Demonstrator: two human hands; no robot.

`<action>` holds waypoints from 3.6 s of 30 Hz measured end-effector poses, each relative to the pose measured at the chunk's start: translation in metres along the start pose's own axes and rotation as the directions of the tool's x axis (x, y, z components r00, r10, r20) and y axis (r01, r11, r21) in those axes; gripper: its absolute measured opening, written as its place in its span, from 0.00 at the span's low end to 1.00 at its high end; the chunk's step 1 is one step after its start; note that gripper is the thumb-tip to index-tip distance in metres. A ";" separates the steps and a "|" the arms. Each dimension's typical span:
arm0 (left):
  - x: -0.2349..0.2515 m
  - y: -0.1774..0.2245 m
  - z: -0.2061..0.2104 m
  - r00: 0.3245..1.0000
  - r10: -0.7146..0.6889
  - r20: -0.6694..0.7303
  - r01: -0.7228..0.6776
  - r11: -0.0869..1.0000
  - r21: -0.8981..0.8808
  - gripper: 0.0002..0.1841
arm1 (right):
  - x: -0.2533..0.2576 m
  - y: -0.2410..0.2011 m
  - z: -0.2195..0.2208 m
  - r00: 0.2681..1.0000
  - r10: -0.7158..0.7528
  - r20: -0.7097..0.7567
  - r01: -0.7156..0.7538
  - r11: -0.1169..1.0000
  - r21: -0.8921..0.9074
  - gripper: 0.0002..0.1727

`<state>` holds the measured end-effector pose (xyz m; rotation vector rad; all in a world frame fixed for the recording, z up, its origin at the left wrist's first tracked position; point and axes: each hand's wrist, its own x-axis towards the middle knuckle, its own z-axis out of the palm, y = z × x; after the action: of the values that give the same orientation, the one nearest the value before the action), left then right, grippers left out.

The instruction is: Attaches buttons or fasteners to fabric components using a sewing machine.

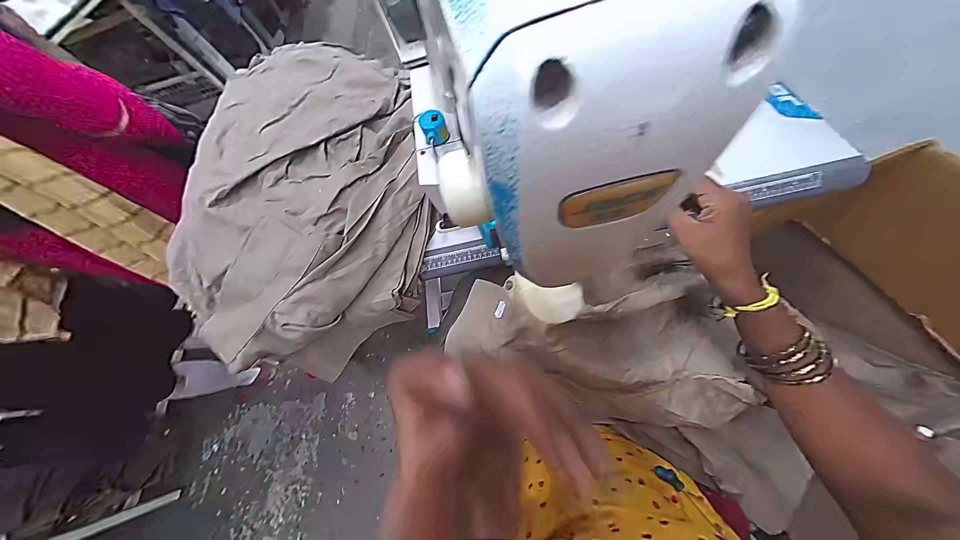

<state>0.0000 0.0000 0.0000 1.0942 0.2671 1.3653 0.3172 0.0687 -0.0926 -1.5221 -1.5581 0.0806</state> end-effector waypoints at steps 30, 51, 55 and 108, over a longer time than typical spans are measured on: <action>0.003 -0.022 -0.169 0.914 -0.140 -0.382 0.403 0.200 0.893 0.18 | -0.011 -0.086 0.039 0.886 0.061 0.459 -0.132 0.983 0.125 0.19; 0.023 -0.055 -0.142 0.985 -0.122 -0.124 0.117 -0.065 0.991 0.25 | 0.000 -0.020 0.005 0.958 0.025 0.286 0.048 0.969 -0.244 0.09; 0.023 -0.080 -0.121 0.966 -0.257 -0.025 0.082 0.211 0.974 0.29 | 0.024 0.021 0.008 0.986 -0.027 0.167 0.097 0.901 -0.423 0.15; 0.002 -0.037 -0.154 0.966 0.051 -0.254 0.240 0.198 0.950 0.18 | -0.007 -0.069 0.026 0.884 0.093 0.458 -0.220 0.947 0.234 0.11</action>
<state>-0.0865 0.0796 -0.1063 1.9201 1.5834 1.1125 0.2472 0.0609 -0.0693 -1.4608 -1.6766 0.7606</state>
